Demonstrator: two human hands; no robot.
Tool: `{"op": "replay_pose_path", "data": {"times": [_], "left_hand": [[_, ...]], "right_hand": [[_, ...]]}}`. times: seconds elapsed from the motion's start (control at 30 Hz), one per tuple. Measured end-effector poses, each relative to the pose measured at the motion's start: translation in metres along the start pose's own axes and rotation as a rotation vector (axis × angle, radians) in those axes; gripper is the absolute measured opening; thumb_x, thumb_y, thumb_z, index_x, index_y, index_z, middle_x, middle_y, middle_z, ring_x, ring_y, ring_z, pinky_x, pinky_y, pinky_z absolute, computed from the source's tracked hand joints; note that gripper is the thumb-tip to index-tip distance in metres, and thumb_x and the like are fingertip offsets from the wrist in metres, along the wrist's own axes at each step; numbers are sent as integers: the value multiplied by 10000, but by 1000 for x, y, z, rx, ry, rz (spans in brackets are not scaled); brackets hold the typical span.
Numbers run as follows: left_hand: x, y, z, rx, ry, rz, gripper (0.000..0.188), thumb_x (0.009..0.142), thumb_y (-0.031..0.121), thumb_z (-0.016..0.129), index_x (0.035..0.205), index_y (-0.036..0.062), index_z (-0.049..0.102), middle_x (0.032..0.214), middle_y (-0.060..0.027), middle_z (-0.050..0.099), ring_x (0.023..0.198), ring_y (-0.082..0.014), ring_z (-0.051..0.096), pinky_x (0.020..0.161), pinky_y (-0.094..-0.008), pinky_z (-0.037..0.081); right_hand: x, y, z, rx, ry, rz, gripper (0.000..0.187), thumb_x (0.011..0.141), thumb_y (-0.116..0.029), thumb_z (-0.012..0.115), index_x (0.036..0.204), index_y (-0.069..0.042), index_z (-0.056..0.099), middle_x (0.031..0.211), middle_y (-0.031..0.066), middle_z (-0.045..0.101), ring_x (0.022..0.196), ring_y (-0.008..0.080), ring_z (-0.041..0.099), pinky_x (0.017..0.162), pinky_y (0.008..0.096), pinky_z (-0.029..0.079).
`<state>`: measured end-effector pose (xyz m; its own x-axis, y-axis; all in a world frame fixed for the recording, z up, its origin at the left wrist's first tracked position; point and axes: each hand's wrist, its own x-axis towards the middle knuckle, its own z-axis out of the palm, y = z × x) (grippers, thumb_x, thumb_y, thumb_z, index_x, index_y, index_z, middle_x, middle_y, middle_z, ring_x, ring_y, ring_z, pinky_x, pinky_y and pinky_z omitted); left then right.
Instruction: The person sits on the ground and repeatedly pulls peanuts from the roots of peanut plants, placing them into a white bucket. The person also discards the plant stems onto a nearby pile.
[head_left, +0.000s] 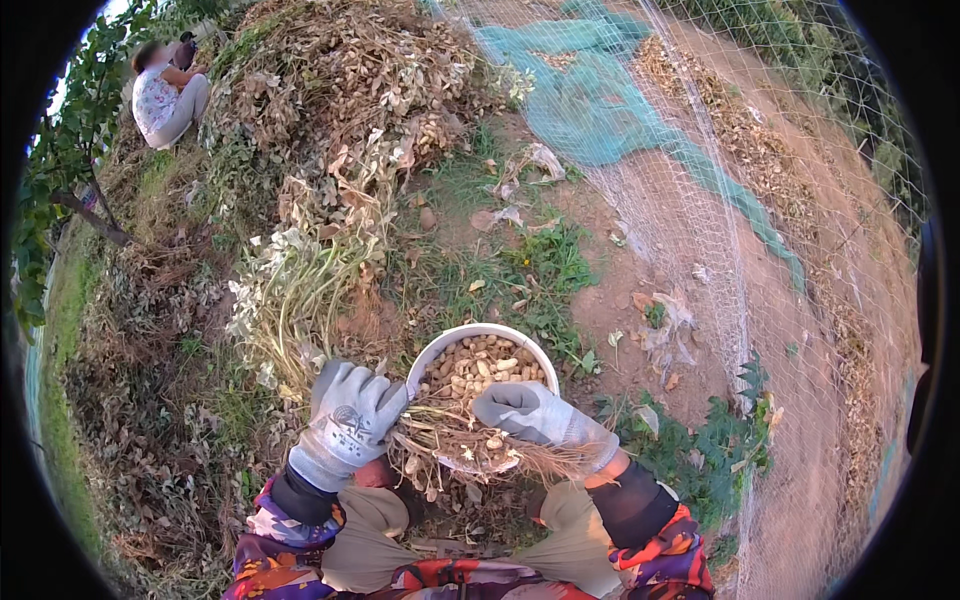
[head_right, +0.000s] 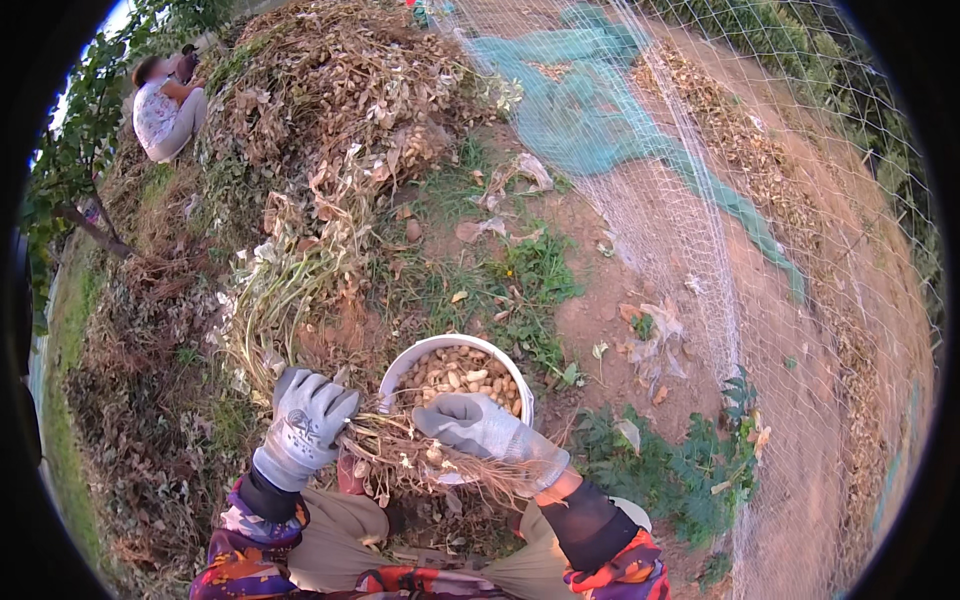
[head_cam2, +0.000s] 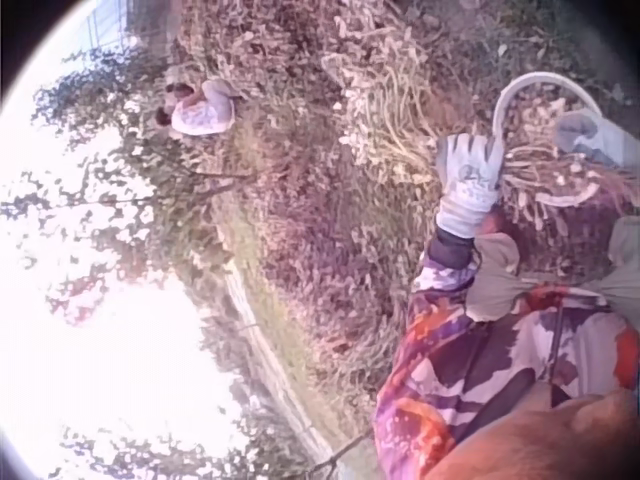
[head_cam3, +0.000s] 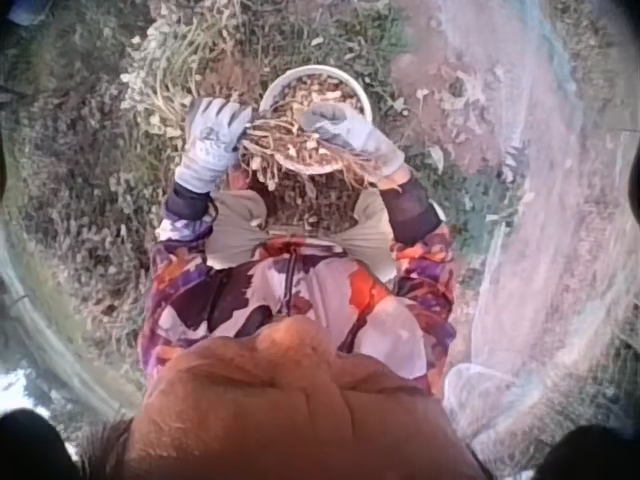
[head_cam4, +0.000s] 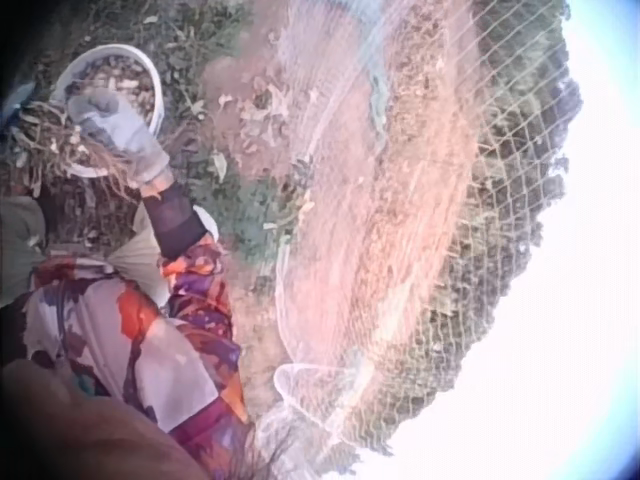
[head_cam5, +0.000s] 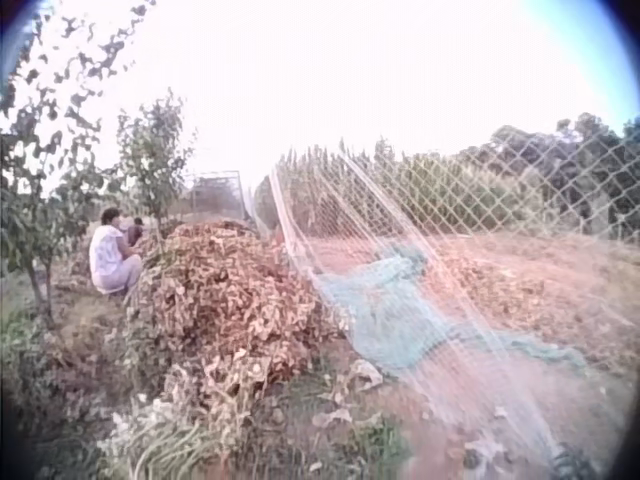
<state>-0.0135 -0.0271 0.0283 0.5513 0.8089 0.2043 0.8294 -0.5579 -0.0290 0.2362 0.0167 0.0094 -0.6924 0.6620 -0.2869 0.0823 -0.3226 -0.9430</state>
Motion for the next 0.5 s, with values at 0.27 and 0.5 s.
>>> {"op": "replay_pose_path", "data": {"times": [0.27, 0.5], "left_hand": [[0, 5, 0, -8, 11, -5, 447, 483, 159, 638, 920, 79, 589, 861, -53, 561, 802, -260, 521, 735, -420, 408], [1, 7, 0, -9, 31, 27, 498, 456, 174, 645, 940, 73, 588, 865, -49, 558, 824, -263, 519, 756, -419, 410]], "right_hand": [[-4, 12, -34, -382, 489, -156, 254, 802, -100, 587, 1037, -9, 552, 906, 114, 598, 807, 196, 570, 700, 300, 447], [-3, 8, -28, 62, 220, -65, 377, 842, -329, 605, 1018, 3, 567, 872, 21, 574, 723, 71, 531, 623, 227, 443]]}}
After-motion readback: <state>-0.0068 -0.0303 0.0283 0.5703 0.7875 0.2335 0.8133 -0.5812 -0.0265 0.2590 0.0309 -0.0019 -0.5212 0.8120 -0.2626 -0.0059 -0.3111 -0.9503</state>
